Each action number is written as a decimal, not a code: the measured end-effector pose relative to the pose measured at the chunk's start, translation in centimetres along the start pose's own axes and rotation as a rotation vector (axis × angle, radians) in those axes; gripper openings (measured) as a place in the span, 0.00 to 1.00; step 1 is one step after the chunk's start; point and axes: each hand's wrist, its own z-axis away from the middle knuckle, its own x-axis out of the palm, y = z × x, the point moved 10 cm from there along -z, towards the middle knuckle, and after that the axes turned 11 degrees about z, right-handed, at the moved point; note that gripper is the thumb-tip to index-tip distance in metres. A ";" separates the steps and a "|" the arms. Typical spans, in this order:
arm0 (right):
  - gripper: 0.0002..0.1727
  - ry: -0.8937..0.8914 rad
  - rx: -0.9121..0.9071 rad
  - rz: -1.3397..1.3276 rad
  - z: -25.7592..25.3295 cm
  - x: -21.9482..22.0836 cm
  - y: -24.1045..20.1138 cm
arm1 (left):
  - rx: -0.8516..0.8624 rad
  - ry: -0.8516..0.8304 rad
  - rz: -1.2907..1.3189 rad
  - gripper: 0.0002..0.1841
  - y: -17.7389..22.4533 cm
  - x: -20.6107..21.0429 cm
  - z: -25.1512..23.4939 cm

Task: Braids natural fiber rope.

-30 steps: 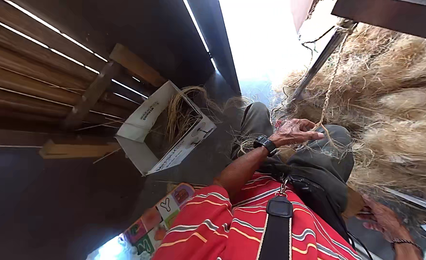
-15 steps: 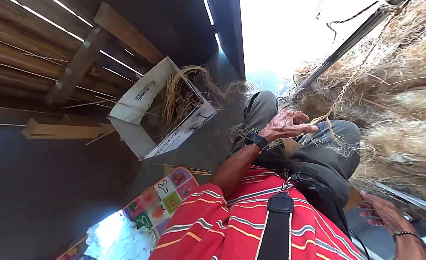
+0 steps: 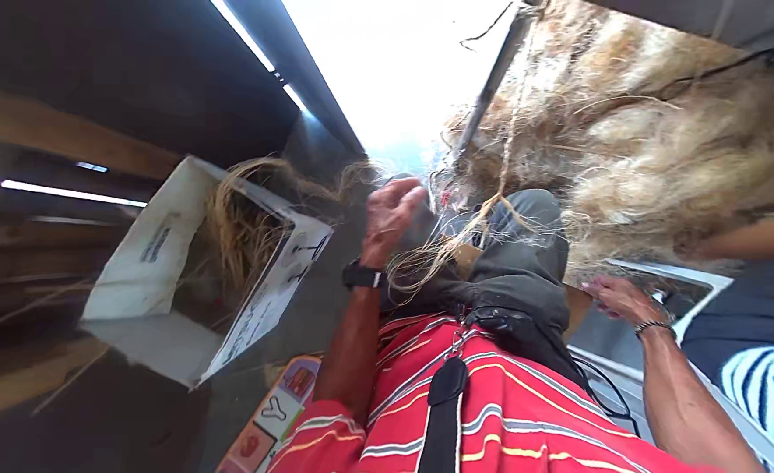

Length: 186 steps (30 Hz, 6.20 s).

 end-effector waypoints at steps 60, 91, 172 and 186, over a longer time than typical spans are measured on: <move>0.24 -0.018 -0.396 0.170 1.5 0.4 -11.2 | -0.207 -0.020 -0.191 0.13 -8.2 -2.7 -0.5; 0.17 -0.311 -0.287 0.397 0.8 -1.3 -15.9 | -0.118 -0.056 0.059 0.14 -10.1 0.1 -2.8; 0.12 -0.200 -0.360 0.171 -0.4 -0.5 -13.8 | -0.380 0.730 0.284 0.11 -9.3 -37.1 4.2; 0.12 -0.173 -0.360 0.131 -0.1 -0.4 -13.2 | -0.179 0.768 0.355 0.12 0.1 -39.4 6.5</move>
